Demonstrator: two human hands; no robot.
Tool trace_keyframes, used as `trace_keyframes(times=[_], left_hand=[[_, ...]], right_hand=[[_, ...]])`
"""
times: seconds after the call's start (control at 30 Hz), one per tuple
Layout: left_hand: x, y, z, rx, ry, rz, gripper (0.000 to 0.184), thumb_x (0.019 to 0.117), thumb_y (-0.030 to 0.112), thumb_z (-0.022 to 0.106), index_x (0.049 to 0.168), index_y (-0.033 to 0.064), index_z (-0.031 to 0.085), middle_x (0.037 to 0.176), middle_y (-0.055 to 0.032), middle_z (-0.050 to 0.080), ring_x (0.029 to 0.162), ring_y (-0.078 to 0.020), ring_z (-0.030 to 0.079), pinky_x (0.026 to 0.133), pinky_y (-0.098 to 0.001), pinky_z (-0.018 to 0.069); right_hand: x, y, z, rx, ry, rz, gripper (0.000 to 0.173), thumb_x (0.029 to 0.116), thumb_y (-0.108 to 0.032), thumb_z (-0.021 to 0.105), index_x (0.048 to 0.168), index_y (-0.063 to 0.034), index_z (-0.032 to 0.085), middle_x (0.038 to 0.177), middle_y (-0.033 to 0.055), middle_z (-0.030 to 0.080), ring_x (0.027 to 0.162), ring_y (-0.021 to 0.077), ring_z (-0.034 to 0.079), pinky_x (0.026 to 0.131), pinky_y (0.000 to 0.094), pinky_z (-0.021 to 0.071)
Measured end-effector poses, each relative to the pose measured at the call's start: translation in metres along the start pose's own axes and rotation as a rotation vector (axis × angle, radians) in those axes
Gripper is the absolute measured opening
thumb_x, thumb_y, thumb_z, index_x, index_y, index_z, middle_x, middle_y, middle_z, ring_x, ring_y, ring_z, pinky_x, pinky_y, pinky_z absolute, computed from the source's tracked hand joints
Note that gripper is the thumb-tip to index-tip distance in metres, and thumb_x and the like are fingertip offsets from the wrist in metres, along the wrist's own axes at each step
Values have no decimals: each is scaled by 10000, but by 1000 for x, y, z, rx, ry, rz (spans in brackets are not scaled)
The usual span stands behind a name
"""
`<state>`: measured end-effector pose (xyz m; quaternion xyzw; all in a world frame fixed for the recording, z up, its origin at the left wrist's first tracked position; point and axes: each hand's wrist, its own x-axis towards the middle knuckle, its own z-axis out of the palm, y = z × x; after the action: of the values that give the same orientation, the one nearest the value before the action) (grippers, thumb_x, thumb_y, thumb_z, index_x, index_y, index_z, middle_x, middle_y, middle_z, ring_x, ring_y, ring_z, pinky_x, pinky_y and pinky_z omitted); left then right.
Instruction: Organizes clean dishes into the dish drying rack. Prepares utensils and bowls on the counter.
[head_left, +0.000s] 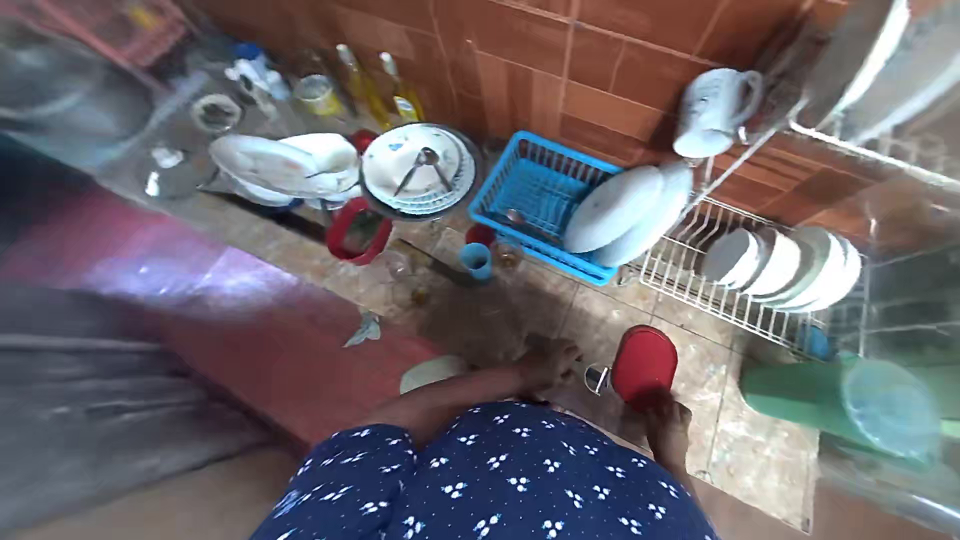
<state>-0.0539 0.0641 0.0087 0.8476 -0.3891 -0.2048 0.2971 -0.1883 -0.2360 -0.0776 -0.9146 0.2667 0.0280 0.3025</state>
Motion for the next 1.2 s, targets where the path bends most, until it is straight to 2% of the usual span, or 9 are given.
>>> trace_keyframes(times=[0.13, 0.4, 0.57, 0.67, 0.77, 0.87, 0.97, 1.13, 1.2], left_hand=[[-92, -16, -37, -157, 224, -61, 412, 924, 192, 719, 1234, -64, 633, 1199, -267, 664, 1134, -393, 657, 994, -513, 522], [-253, -95, -75, -329, 462, -384, 396, 943, 234, 680, 1260, -1, 639, 1122, -192, 704, 1018, -284, 698, 924, -458, 562], [-338, -136, -96, -334, 635, -550, 411, 929, 213, 691, 1261, -24, 632, 1155, -193, 694, 1028, -258, 695, 932, -434, 567], [-368, -157, -115, -354, 805, -629, 386, 936, 198, 683, 1244, -29, 631, 1040, -165, 707, 904, -211, 694, 848, -395, 582], [-380, -171, -135, -438, 945, -676, 379, 945, 192, 670, 1263, -11, 626, 977, -112, 698, 813, -128, 656, 771, -326, 561], [-378, -184, -152, -675, 1134, -662, 357, 952, 134, 677, 1268, -23, 620, 1023, -76, 696, 847, -71, 651, 800, -264, 560], [-379, -182, -171, -1071, 1353, -592, 226, 958, 63, 637, 1180, 24, 624, 803, 21, 618, 593, -31, 500, 551, -200, 439], [-411, -173, -211, -1382, 1424, -327, 198, 964, 93, 542, 1126, 96, 655, 622, 94, 494, 504, 1, 427, 486, -167, 380], [-421, -172, -220, -1425, 1431, -254, 197, 965, 108, 543, 1130, 105, 651, 612, 101, 492, 495, 8, 431, 480, -156, 381]], right_hand=[[-3, -68, 35, -162, -90, -86, 570, 918, -178, 750, 1431, -4, 572, 1436, 350, 494, 1315, 511, 514, 1061, 635, 458], [-34, -229, 111, -392, -358, -213, 625, 1012, -286, 623, 1581, -161, 395, 1456, 272, 502, 1160, 452, 643, 915, 609, 559], [-65, -333, 138, -213, -400, -492, 525, 1005, -243, 623, 1480, -47, 515, 1364, 256, 586, 1135, 384, 662, 964, 551, 552], [-63, -402, 154, -35, -416, -640, 472, 999, -214, 619, 1416, 2, 567, 1253, 234, 641, 1011, 315, 682, 899, 456, 576], [-40, -473, 170, 1, -459, -691, 406, 1027, -215, 592, 1362, 13, 610, 1286, 230, 640, 1091, 310, 678, 971, 442, 560], [-1, -534, 197, -94, -535, -640, 357, 1052, -225, 569, 1349, -34, 622, 1284, 213, 662, 1166, 354, 659, 1033, 545, 515], [32, -565, 236, -297, -621, -673, 352, 1024, -226, 602, 1313, -29, 645, 1274, 262, 657, 1191, 454, 625, 1024, 663, 469], [61, -580, 290, -658, -722, -883, 452, 1018, -303, 591, 1337, 16, 623, 1348, 281, 611, 1279, 459, 563, 1082, 657, 414], [43, -596, 286, -762, -780, -818, 500, 1075, -294, 497, 1468, 15, 502, 1477, 277, 516, 1390, 451, 474, 1145, 638, 353]])
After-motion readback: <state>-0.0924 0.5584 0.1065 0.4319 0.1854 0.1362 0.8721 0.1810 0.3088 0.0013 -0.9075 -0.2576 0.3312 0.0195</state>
